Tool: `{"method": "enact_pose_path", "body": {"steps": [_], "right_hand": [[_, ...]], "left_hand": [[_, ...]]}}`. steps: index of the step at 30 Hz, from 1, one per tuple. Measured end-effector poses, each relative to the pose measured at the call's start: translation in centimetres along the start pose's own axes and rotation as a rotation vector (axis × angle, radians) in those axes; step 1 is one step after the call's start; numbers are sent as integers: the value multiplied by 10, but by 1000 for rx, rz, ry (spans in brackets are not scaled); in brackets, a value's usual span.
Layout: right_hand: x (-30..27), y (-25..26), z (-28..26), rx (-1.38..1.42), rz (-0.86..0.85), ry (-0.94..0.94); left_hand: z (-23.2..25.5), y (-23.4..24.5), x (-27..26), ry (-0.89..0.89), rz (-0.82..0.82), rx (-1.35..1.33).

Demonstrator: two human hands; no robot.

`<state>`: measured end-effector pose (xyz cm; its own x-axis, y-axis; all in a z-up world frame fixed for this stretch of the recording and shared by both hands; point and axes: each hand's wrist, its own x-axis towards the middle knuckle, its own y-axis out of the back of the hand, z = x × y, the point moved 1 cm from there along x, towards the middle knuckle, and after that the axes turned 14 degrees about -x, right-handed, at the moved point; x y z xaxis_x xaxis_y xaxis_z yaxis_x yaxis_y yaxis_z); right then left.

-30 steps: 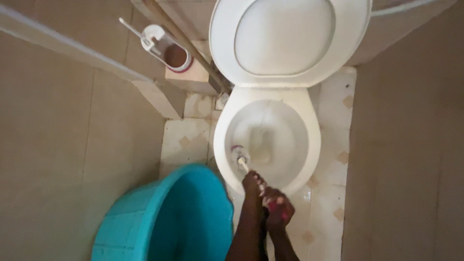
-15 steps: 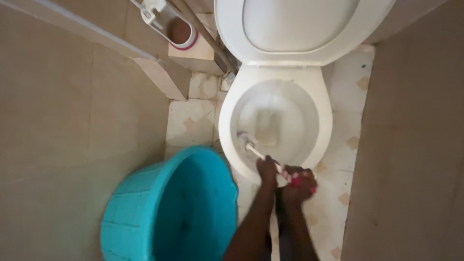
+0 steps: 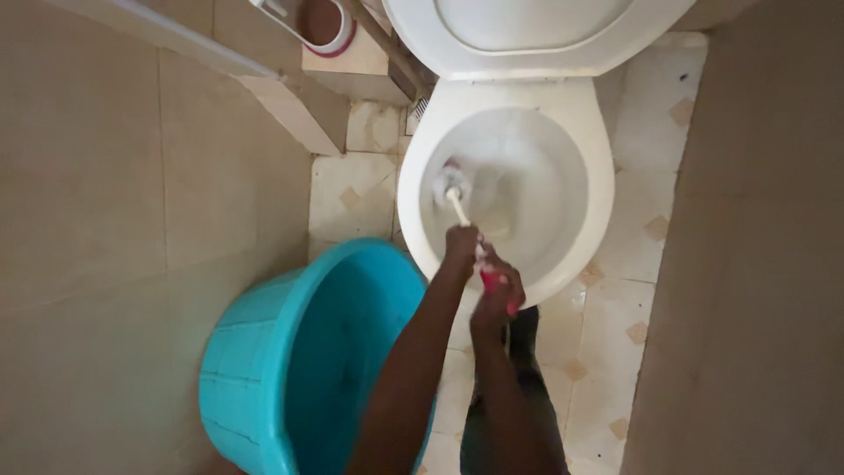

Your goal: The person cleans a toilet by scrubbing the inside of the bowl and under the rim with a toilet brush.

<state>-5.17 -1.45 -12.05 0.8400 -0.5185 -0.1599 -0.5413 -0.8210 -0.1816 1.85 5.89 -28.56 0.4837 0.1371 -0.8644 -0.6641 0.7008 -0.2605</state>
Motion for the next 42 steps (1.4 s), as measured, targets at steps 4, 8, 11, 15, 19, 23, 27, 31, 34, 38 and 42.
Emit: {"method": "enact_pose_path", "body": {"steps": [4,8,11,15,19,23,27,31,34,38,42], "right_hand": [[-23,26,-12,72,-114,82],[-17,7,-2,-194,-92,6],[21,-28,11,-118,-136,189],[33,-34,-3,-333,-197,177],[-3,-8,-23,-249,-300,158],[-16,-22,-33,-134,-419,257],[27,-45,-21,-510,-571,588],[74,-44,0,-848,-946,900],[112,-40,12,-934,-1311,921],[119,-9,-9,-1510,-1757,488],[82,39,-64,-1208,-1640,521]], "left_hand": [[-12,22,-23,26,53,56],[-2,27,-8,15,22,233],[28,-1,37,18,-134,177],[45,-17,29,79,-219,89],[61,3,-9,143,-511,-125],[65,5,-8,437,-262,-448],[75,10,14,295,-400,-277],[77,11,22,244,-390,45],[53,-5,9,336,-355,-116],[25,-9,-40,238,-447,-24],[21,-24,-101,369,-543,339]]}}
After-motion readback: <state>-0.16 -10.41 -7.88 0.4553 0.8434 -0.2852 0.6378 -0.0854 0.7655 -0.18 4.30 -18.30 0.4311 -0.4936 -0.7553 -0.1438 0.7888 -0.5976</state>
